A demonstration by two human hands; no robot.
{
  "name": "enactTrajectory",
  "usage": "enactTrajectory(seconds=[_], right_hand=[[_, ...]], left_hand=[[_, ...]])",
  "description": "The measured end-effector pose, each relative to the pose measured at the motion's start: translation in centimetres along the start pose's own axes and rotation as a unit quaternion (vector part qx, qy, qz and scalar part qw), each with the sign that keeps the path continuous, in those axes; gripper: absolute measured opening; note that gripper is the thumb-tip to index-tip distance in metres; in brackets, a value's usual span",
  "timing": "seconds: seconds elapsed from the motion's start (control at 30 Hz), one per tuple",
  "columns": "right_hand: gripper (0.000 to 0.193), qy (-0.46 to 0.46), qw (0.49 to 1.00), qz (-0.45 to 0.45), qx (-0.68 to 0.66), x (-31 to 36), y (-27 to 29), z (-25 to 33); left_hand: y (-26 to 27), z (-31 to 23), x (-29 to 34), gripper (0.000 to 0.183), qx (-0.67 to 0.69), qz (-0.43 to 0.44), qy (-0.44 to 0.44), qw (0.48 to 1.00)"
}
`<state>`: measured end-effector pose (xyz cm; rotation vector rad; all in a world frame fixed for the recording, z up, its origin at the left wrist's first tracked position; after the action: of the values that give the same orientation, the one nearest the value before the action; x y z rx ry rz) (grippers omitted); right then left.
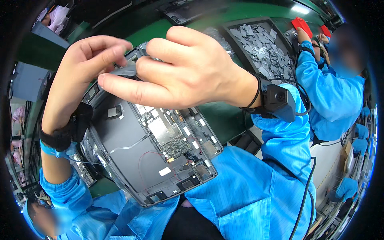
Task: Assembling components of a tablet or small electronic device on a production line.
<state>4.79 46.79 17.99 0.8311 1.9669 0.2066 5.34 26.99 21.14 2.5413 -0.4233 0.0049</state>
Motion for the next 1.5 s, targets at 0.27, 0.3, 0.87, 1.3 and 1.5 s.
enactTrajectory(seconds=[0.27,0.3,0.87,1.3,1.5], right_hand=[[0.045,-0.040,0.999,-0.003,-0.004,0.4,-0.8,0.0],[0.042,-0.025,1.000,-0.013,-0.004,0.2,-0.8,0.0],[0.029,-0.072,0.993,0.086,-0.035,-0.2,-2.2,0.1],[0.009,-0.101,0.980,0.162,-0.064,-0.5,-2.2,0.7],[0.009,-0.111,0.962,0.244,-0.048,-0.9,-1.7,1.3]], left_hand=[[0.5,1.7,0.6,0.029,0.151,0.016,0.037,0.988],[0.4,1.9,0.6,0.029,0.153,0.017,0.038,0.987],[1.0,3.3,0.6,0.021,-0.181,-0.119,-0.061,0.974],[-0.8,2.8,0.4,0.014,-0.293,-0.160,-0.129,0.934],[-1.0,2.3,0.5,0.014,-0.341,-0.149,-0.127,0.919]])
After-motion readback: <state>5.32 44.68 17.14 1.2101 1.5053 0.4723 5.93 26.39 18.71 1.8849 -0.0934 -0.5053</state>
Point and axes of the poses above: each hand's wrist, its own x-axis away from the middle knuckle, its own y-axis out of the back of the hand, z = x × y, the point moved 2 cm from there along -x, towards the middle knuckle, and after that the axes turned 3 degrees about -x, right-handed, at the moved point
